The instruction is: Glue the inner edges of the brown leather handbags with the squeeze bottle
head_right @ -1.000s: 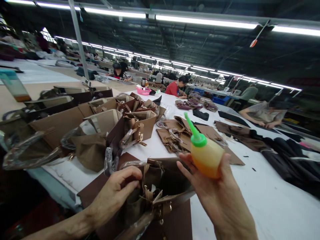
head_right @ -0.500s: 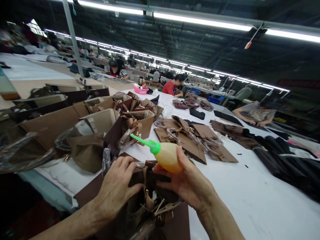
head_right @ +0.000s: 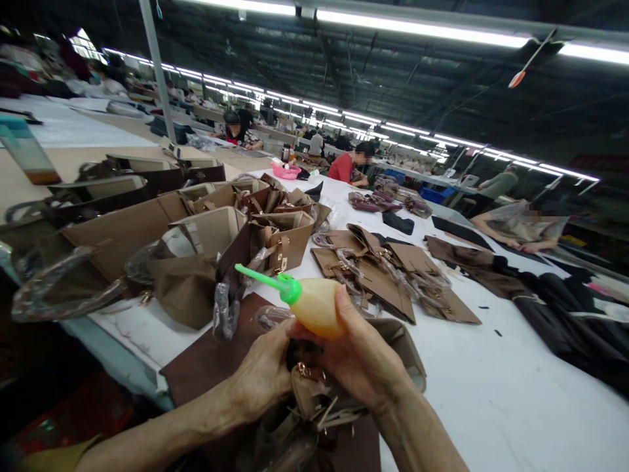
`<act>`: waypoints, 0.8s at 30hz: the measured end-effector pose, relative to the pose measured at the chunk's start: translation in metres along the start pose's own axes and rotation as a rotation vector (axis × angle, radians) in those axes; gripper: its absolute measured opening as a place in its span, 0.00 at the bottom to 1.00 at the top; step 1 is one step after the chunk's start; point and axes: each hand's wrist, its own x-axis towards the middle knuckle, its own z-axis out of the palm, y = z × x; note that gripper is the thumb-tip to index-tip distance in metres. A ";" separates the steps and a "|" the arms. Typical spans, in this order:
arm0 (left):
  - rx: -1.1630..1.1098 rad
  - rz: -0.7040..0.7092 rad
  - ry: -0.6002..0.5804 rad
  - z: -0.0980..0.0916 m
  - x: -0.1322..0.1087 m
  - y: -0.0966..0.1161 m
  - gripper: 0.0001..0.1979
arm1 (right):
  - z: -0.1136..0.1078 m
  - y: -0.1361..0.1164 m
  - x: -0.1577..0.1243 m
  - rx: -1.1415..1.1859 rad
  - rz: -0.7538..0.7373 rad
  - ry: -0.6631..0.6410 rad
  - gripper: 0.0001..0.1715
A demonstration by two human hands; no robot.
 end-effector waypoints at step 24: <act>-0.589 -0.037 0.058 0.003 0.075 -0.024 0.06 | 0.000 0.002 -0.086 0.184 -0.530 0.699 0.29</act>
